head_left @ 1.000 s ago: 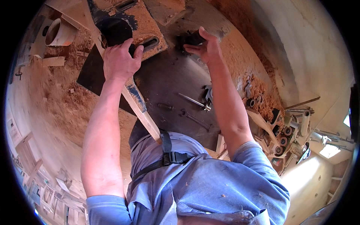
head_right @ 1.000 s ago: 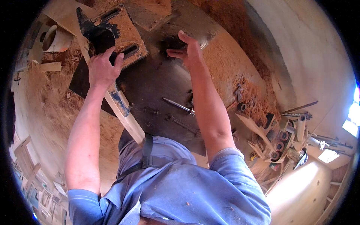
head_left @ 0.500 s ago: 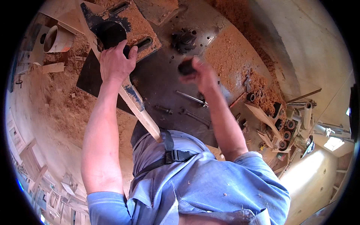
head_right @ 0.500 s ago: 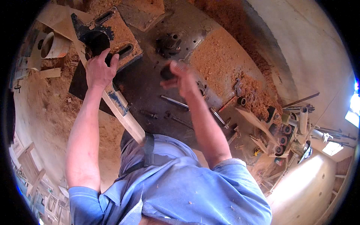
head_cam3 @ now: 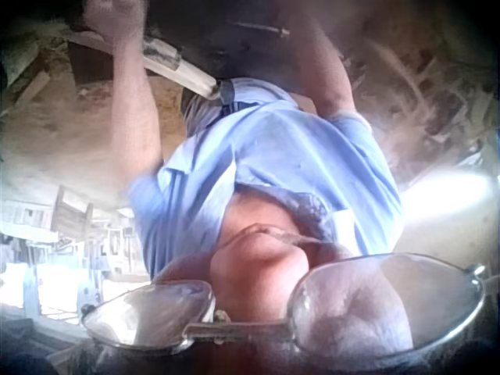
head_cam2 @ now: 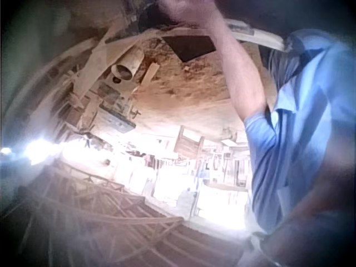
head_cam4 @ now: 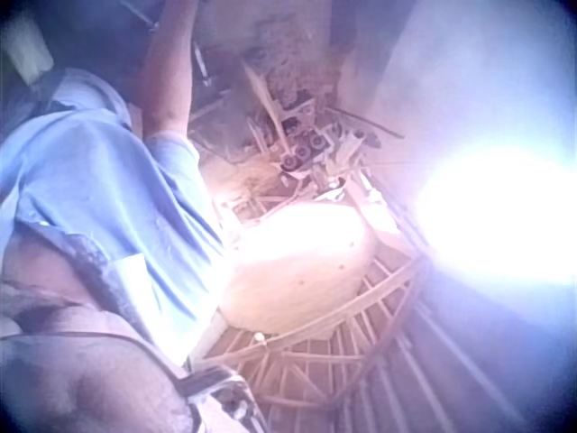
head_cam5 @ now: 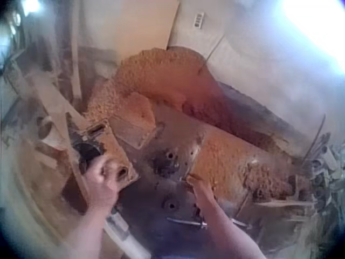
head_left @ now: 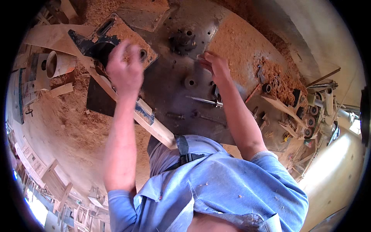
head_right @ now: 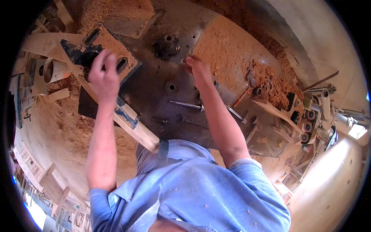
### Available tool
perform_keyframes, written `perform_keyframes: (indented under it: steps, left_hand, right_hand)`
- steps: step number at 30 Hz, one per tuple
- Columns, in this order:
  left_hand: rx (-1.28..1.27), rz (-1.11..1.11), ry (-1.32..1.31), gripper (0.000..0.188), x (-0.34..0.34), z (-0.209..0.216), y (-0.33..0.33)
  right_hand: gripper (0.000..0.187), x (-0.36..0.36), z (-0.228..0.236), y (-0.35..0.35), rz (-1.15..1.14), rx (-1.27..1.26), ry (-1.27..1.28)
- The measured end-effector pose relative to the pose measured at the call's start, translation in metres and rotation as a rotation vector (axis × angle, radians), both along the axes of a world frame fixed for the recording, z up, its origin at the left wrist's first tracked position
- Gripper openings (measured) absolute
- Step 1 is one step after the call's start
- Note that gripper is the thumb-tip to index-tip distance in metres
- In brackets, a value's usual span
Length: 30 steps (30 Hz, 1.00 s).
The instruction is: The person assembles a mechanical device on a workbench, using a hammer to secure a metal component into a wooden jig. They then insert and tighten bolts into the assembly using a wrench and their hands, adjusting the position of the wooden jig and metal parts throughout the process.
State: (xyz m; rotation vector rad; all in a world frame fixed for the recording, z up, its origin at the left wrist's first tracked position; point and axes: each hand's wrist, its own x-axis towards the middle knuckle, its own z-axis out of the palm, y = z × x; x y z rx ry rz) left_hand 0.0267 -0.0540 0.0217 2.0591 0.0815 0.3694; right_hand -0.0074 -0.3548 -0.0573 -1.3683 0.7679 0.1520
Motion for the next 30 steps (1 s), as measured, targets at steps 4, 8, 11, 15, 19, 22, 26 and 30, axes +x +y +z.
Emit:
perform_keyframes:
  steps: [4, 8, 11, 15, 19, 22, 26, 30]
  left_hand:
    - [-0.288, -0.328, 0.298, 0.055, 0.065, 0.008, -0.092]
    - [-0.123, -0.412, 0.33, 0.044, 0.112, -0.076, -0.127]
    - [-0.027, -0.43, 0.426, 0.047, 0.126, -0.1, -0.127]
    - [-0.116, -0.432, 0.734, 0.056, 0.131, -0.088, -0.128]
    - [-0.254, -0.407, 0.832, 0.062, 0.131, -0.074, -0.131]
    - [-0.507, -0.125, 0.824, 0.057, 0.13, -0.044, -0.142]
    - [-0.511, -0.13, 0.733, 0.053, 0.118, -0.018, -0.147]
    - [-0.464, -0.096, 0.545, 0.053, 0.104, 0.019, -0.139]
  right_hand:
    - [0.032, 0.035, -0.019, 0.013, -0.156, 0.183, 0.101]
    - [0.029, 0.049, -0.021, 0.026, -0.233, 0.237, 0.137]
    - [0.028, 0.054, -0.017, 0.039, -0.29, 0.208, 0.13]
    - [0.027, 0.053, -0.021, 0.042, -0.366, 0.229, 0.076]
    - [0.028, 0.055, -0.026, 0.043, -0.399, 0.282, 0.042]
    - [0.03, 0.063, -0.008, 0.046, -0.423, 0.292, 0.02]
    - [0.033, 0.063, 0.03, 0.036, -0.34, 0.246, -0.058]
    - [0.033, 0.063, 0.066, 0.038, -0.214, 0.257, -0.304]
